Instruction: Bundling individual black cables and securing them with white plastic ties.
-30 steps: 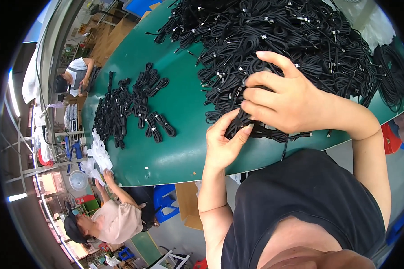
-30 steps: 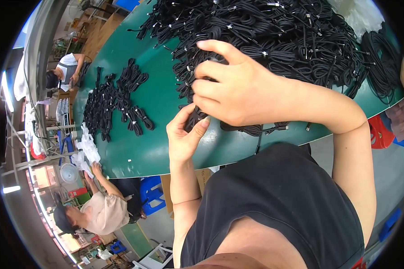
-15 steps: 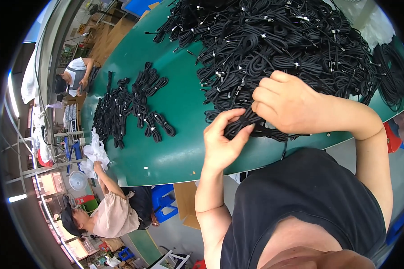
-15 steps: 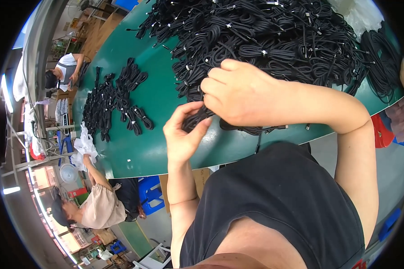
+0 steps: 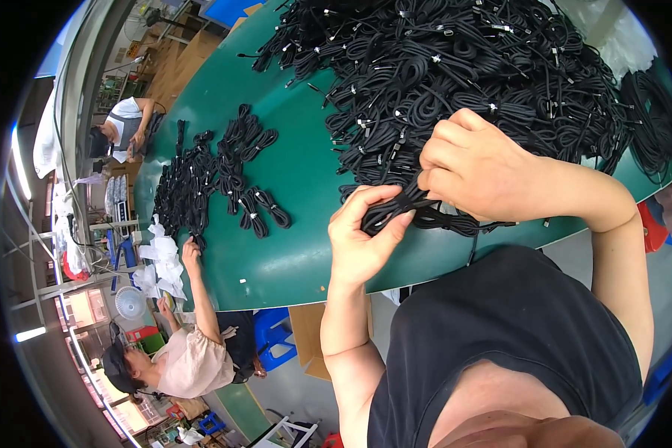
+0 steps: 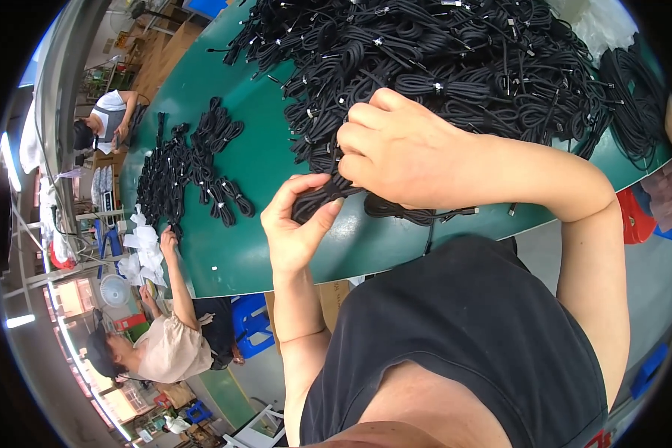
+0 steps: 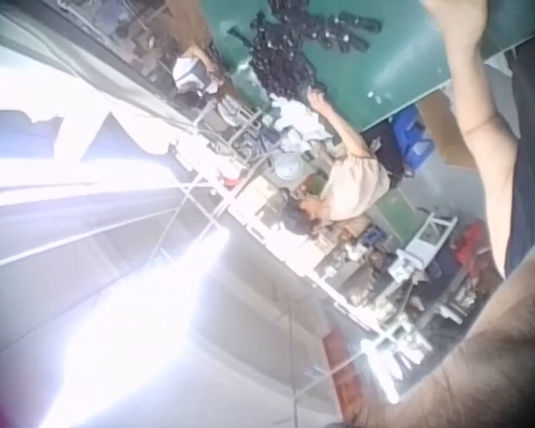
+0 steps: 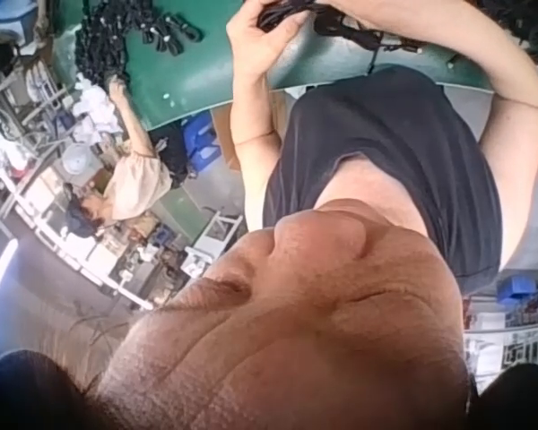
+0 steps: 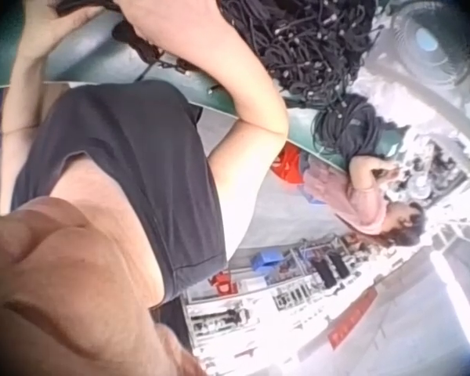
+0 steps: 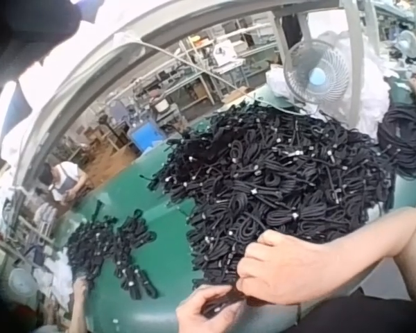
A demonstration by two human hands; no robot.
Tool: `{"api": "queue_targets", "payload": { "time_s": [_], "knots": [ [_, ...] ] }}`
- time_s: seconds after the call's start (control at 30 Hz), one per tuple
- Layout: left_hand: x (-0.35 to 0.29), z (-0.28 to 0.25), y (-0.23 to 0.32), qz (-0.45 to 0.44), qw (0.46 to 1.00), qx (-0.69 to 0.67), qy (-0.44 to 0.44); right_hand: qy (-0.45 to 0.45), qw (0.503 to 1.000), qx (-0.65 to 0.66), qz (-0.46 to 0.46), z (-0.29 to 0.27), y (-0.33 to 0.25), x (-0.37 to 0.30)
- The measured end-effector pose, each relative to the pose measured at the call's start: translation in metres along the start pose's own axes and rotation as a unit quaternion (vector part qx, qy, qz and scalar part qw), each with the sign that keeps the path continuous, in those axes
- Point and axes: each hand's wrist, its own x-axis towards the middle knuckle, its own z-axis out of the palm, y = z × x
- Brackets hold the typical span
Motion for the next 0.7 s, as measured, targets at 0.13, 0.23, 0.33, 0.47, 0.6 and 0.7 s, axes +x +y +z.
{"api": "queue_targets", "payload": {
  "time_s": [0.13, 0.23, 0.33, 0.47, 0.6, 0.7],
  "knots": [
    [0.0, 0.003, -0.001, 0.009, 1.0, 0.01, -0.011, -0.008, 1.0, 0.01, -0.008, 0.007, 0.0, 0.0],
    [0.005, 0.01, -0.007, 0.003, 0.999, -0.032, -0.02, -0.024, 0.999, -0.006, -0.023, 0.009, -0.002, 0.001],
    [0.001, 0.007, -0.006, -0.019, 0.994, -0.108, -0.015, 0.031, 0.991, 0.124, 0.038, 0.004, 0.001, -0.001],
    [0.0, 0.002, -0.01, -0.042, 0.959, -0.279, -0.009, 0.033, 0.973, 0.175, 0.146, -0.005, 0.002, -0.009],
    [0.0, 0.017, 0.001, -0.084, 0.946, -0.31, 0.049, 0.023, 0.975, 0.199, 0.095, 0.012, -0.011, -0.012],
    [-0.006, 0.013, -0.009, -0.132, 0.97, -0.199, -0.046, 0.03, 0.976, 0.191, 0.097, 0.017, -0.011, -0.019]
  ]
}}
